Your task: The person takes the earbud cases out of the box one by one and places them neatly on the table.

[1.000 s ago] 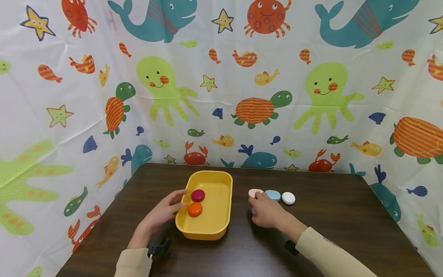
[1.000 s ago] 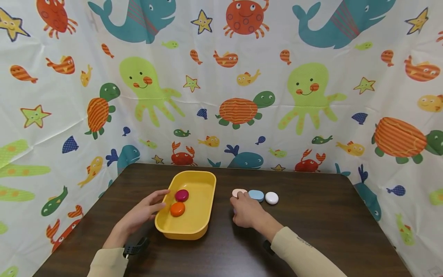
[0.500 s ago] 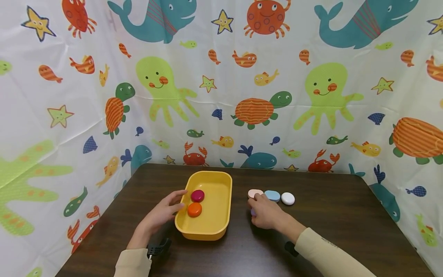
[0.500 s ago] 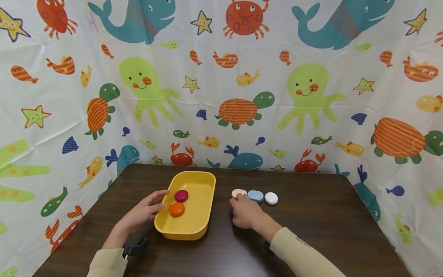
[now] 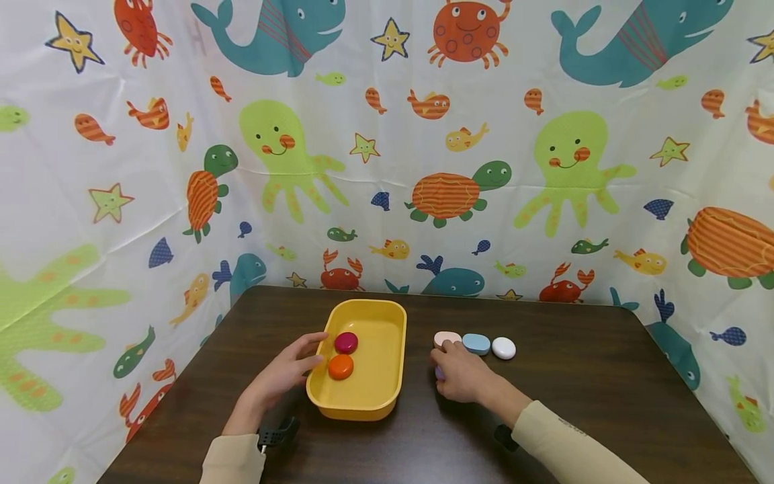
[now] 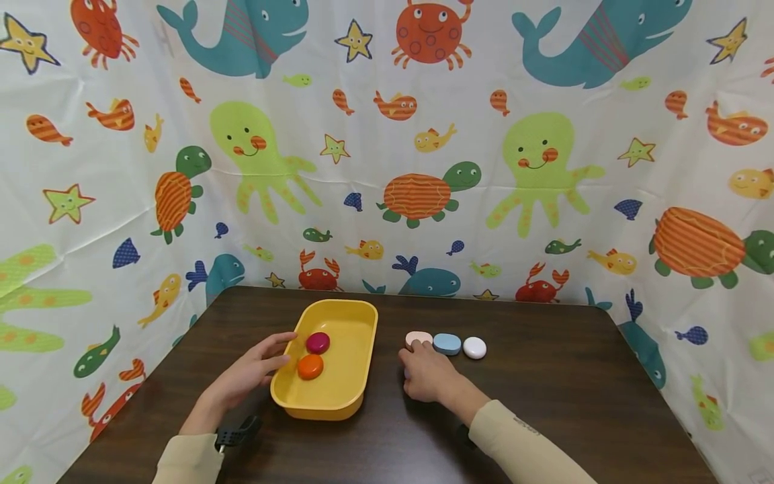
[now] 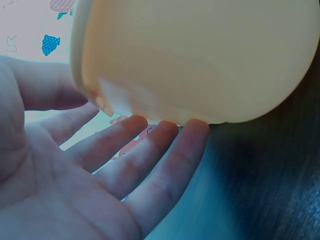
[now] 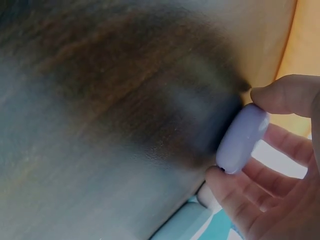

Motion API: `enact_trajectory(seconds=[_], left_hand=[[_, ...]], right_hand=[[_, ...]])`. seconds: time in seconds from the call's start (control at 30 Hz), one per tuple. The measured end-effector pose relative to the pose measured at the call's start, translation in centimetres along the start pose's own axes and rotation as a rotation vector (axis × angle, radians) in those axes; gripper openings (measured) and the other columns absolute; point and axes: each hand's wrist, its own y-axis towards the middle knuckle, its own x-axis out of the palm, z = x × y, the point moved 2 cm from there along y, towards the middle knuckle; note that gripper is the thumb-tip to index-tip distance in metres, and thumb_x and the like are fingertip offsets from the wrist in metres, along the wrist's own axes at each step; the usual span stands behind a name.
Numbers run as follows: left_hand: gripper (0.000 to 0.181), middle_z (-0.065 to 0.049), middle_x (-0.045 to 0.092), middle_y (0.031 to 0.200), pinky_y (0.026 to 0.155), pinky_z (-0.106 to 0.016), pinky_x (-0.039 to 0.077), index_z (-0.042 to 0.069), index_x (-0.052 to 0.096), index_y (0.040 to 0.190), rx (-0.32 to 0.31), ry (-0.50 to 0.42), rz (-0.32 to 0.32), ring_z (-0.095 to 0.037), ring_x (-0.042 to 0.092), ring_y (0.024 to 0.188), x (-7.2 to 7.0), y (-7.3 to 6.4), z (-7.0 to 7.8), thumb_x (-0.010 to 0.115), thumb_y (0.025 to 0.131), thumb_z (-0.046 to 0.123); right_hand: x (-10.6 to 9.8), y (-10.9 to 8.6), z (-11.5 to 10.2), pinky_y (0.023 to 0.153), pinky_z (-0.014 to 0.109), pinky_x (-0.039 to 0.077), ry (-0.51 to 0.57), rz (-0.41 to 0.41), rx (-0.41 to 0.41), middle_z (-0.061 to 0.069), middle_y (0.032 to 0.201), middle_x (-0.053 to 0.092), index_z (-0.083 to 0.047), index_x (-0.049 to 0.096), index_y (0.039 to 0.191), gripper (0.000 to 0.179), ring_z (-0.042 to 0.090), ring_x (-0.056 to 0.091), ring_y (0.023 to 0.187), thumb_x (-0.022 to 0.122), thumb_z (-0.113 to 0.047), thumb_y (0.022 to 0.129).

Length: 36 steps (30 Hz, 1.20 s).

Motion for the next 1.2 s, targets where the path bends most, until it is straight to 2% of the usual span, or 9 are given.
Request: enact_trajectory(seconds=[0.43,0.73,1.0,1.2], left_hand=[[0.056,-0.02,0.032,0.161,0.105,-0.057,0.047,0.014,0.037,0.155,0.002,0.002,0.0,-0.044,0.039,0.141,-0.1,-0.1,0.2,0.057,0.104,0.022],[0.056,-0.02,0.033,0.16,0.104,-0.057,0.048,0.014,0.037,0.155,-0.002,0.001,0.001,-0.044,0.041,0.139,0.0,0.0,0.1,0.057,0.104,0.023],[0.056,-0.02,0.034,0.16,0.104,-0.057,0.048,0.013,0.037,0.155,-0.003,-0.001,0.0,-0.043,0.042,0.138,0.0,-0.1,0.2,0.056,0.104,0.022],[0.056,-0.02,0.034,0.16,0.104,-0.057,0.048,0.013,0.037,0.155,0.001,-0.005,0.002,-0.043,0.042,0.139,0.0,-0.1,0.2,0.057,0.103,0.022]], right_hand=[[-1.3,0.2,-0.4,0.069,0.039,0.056,-0.036,0.017,-0.019,0.006,0.103,0.057,-0.013,0.065,0.106,0.028,0.024,0.053,0.093,0.076,-0.025,0.083],[-2.9,0.7,-1.2,0.068,0.038,0.053,0.025,0.045,-0.033,0.003,0.101,0.056,-0.013,0.067,0.105,0.021,0.022,0.051,0.093,0.074,-0.025,0.089],[-4.3,1.1,-2.5,0.079,0.037,0.056,0.08,0.073,-0.013,0.002,0.106,0.059,-0.013,0.069,0.111,0.024,0.02,0.051,0.098,0.073,-0.027,0.092],[-4.9,1.2,-3.6,0.08,0.036,0.056,0.095,0.1,-0.031,0.001,0.106,0.059,-0.012,0.069,0.112,0.025,0.019,0.051,0.098,0.072,-0.028,0.092]])
